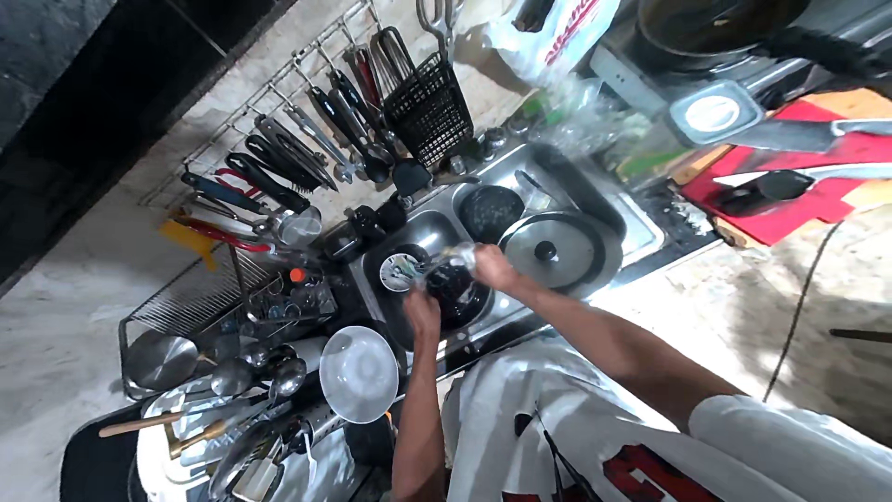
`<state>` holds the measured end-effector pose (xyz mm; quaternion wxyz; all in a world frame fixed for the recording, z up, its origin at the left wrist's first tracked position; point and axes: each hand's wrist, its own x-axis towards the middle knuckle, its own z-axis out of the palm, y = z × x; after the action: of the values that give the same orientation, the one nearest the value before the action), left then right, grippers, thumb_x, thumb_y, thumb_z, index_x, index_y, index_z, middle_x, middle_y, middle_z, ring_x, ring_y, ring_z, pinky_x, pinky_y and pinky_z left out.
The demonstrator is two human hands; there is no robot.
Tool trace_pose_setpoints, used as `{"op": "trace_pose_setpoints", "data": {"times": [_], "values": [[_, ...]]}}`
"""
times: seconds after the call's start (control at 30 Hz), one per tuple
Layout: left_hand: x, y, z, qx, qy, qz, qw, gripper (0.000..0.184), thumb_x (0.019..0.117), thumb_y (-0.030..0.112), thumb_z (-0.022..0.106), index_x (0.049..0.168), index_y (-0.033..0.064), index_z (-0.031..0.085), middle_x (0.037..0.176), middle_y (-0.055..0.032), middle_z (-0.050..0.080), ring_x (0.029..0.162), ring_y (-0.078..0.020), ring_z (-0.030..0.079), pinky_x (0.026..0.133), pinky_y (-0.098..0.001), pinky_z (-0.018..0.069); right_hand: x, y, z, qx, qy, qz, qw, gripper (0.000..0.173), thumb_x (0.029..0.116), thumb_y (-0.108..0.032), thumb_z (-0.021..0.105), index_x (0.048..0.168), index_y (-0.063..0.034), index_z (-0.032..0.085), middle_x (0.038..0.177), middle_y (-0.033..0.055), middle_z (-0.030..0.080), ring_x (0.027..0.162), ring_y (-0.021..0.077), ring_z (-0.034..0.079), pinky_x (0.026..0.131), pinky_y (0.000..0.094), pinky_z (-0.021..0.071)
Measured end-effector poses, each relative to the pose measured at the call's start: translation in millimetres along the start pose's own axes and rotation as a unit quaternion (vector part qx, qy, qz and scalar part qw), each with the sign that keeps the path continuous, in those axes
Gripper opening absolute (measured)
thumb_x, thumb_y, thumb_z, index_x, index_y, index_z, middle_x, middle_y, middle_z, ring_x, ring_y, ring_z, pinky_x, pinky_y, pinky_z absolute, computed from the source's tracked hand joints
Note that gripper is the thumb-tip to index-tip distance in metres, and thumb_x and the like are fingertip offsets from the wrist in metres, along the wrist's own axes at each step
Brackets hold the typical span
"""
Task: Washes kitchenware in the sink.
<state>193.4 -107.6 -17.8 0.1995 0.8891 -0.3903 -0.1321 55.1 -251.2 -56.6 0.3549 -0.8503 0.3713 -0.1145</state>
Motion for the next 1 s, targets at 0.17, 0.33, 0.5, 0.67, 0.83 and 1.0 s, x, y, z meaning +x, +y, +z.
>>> {"op": "trace_pose_setpoints", "data": {"times": [0.17, 0.33, 0.5, 0.67, 0.83, 1.0], "values": [[3, -4, 10, -0.144, 0.109, -0.117, 0.977, 0.032, 0.1053, 0.012, 0.051, 0.132, -0.0038, 0.061, 0.109, -0.0223, 0.072, 0.103, -0.0337, 0.07, 0.095, -0.0502, 0.0547, -19, 3, 34, 0.174, 0.068, 0.257, 0.948, 0.041, 0.1042, -0.04, 0.058, 0.116, -0.0022, 0.069, 0.105, 0.0228, 0.071, 0.103, 0.0391, 0.069, 0.095, 0.0593, 0.0537], [-3, -19, 17, -0.102, 0.047, -0.143, 0.983, 0.046, 0.1036, 0.009, 0.052, 0.148, -0.0018, 0.047, 0.115, -0.0254, 0.07, 0.107, -0.0387, 0.069, 0.095, -0.054, 0.0548, -25, 1, 25, 0.187, -0.017, 0.286, 0.94, 0.042, 0.1039, -0.036, 0.059, 0.13, -0.0031, 0.064, 0.118, 0.0239, 0.069, 0.112, 0.0395, 0.067, 0.1, 0.0587, 0.051], [-11, -15, 8, -0.007, 0.007, -0.115, 0.993, 0.049, 0.0972, 0.004, 0.058, 0.145, -0.0022, 0.049, 0.115, -0.0247, 0.07, 0.108, -0.0391, 0.069, 0.096, -0.0549, 0.0548, -14, 12, 13, 0.374, 0.026, 0.206, 0.904, 0.055, 0.0991, -0.028, 0.069, 0.149, -0.0147, 0.05, 0.135, 0.016, 0.064, 0.119, 0.0288, 0.065, 0.102, 0.053, 0.0533], [-6, -2, 0, 0.044, -0.009, -0.075, 0.996, 0.046, 0.094, 0.003, 0.06, 0.14, -0.0006, 0.056, 0.12, -0.0231, 0.069, 0.108, -0.0375, 0.069, 0.096, -0.0527, 0.0559, -2, 16, 5, 0.28, -0.093, 0.056, 0.954, 0.053, 0.1057, -0.016, 0.053, 0.158, -0.0166, 0.044, 0.161, 0.0071, 0.044, 0.145, 0.0242, 0.047, 0.119, 0.0492, 0.0388], [0, 4, -4, 0.091, -0.043, -0.016, 0.995, 0.038, 0.0927, 0.005, 0.06, 0.131, 0.006, 0.066, 0.109, -0.0198, 0.073, 0.1, -0.0362, 0.072, 0.088, -0.0542, 0.058, 7, 3, 5, 0.022, -0.049, -0.083, 0.995, 0.054, 0.0955, -0.016, 0.072, 0.147, -0.0161, 0.057, 0.145, 0.0106, 0.06, 0.129, 0.0315, 0.06, 0.11, 0.0526, 0.0489], [-1, 22, 1, 0.141, -0.114, 0.008, 0.983, 0.041, 0.0942, 0.005, 0.058, 0.135, 0.0089, 0.064, 0.112, -0.0209, 0.072, 0.103, -0.038, 0.071, 0.09, -0.0537, 0.0569, 9, -24, 4, -0.126, -0.02, -0.21, 0.969, 0.016, 0.0958, -0.012, 0.068, 0.108, -0.0047, 0.075, 0.11, 0.0156, 0.073, 0.104, 0.0351, 0.071, 0.092, 0.0528, 0.0573]]}}
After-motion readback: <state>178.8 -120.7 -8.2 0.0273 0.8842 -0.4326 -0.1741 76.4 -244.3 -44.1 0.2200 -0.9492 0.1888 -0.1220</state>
